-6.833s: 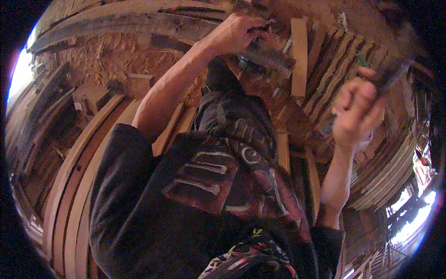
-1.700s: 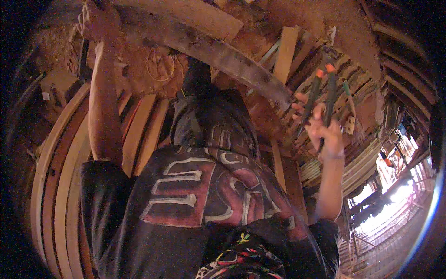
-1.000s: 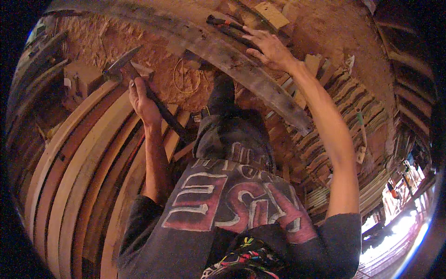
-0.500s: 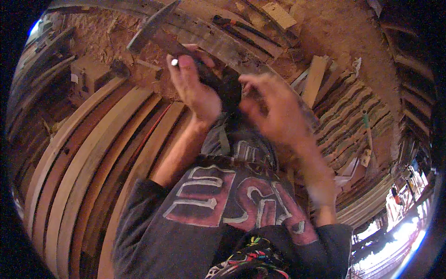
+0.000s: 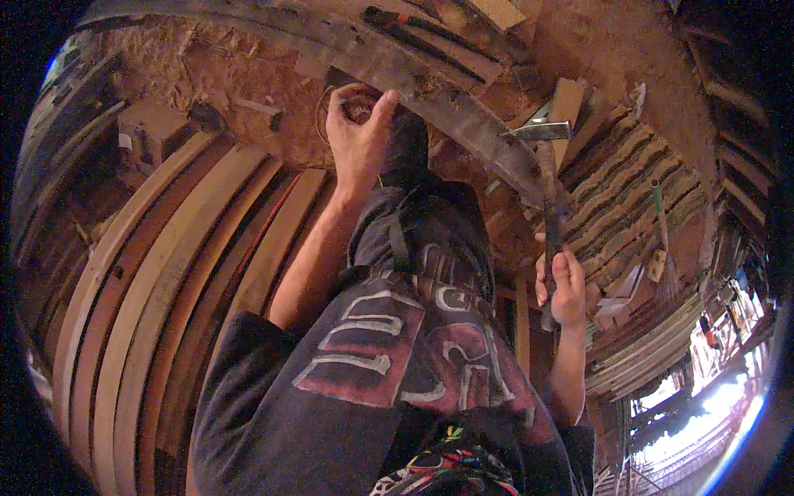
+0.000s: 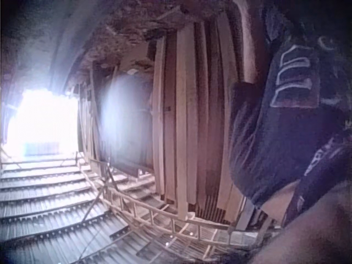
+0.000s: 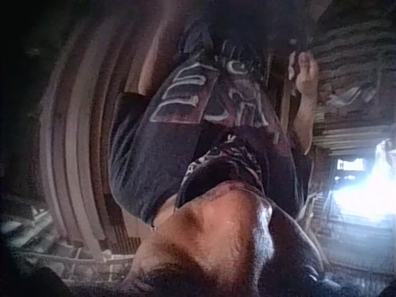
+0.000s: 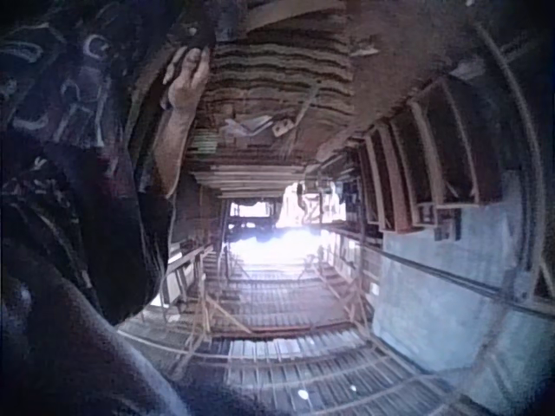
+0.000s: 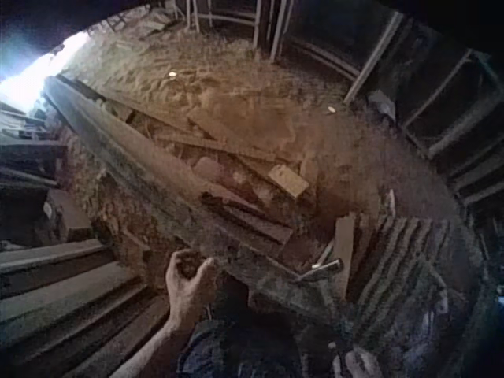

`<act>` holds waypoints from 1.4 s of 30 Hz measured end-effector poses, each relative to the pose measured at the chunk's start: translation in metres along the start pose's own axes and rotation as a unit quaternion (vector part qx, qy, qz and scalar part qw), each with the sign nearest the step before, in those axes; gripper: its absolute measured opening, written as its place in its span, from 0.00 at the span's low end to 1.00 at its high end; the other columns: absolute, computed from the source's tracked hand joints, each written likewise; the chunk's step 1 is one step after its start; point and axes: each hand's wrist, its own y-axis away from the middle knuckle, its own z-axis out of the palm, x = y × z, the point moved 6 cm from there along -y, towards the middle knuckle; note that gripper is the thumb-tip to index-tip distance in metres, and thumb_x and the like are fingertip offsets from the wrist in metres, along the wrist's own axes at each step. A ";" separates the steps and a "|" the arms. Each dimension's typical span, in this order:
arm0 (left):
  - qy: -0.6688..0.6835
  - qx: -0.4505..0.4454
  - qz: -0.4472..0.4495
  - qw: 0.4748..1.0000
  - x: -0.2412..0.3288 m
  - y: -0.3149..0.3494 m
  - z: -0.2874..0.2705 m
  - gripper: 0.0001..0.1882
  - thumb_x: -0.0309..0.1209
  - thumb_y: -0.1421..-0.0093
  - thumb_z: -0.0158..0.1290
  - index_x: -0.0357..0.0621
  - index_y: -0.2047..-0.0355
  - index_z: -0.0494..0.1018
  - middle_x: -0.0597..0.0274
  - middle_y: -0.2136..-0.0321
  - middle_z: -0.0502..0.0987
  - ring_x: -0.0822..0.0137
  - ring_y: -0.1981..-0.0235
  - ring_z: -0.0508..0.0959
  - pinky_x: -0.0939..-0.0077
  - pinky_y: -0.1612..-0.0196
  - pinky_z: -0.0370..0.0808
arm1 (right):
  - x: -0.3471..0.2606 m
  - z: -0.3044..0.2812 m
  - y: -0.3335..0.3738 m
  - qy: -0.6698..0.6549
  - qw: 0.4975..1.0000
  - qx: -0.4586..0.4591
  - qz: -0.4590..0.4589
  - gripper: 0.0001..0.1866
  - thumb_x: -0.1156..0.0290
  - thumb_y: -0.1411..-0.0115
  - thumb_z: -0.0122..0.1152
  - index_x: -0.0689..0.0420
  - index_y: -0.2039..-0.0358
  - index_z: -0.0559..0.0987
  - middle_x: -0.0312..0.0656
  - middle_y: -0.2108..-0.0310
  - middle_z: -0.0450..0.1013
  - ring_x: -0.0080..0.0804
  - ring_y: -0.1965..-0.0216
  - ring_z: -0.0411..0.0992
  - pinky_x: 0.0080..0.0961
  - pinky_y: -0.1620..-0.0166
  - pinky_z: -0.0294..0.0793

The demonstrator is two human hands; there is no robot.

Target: The person hammers nails into a long wooden plank using a hammer. They repeatedly position the plank, insert nails, and strike them until the plank is secured.

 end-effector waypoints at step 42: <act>-0.005 -0.015 -0.009 1.000 0.003 -0.014 -0.006 0.26 0.43 0.35 0.53 0.33 0.46 0.68 0.48 0.54 0.77 0.60 0.52 0.76 0.68 0.47 0.71 | -0.040 -0.016 -0.047 0.152 0.979 -0.017 0.133 0.31 0.50 0.29 0.43 0.53 0.32 0.57 0.29 0.82 0.60 0.12 0.88 0.57 0.12 0.86 0.57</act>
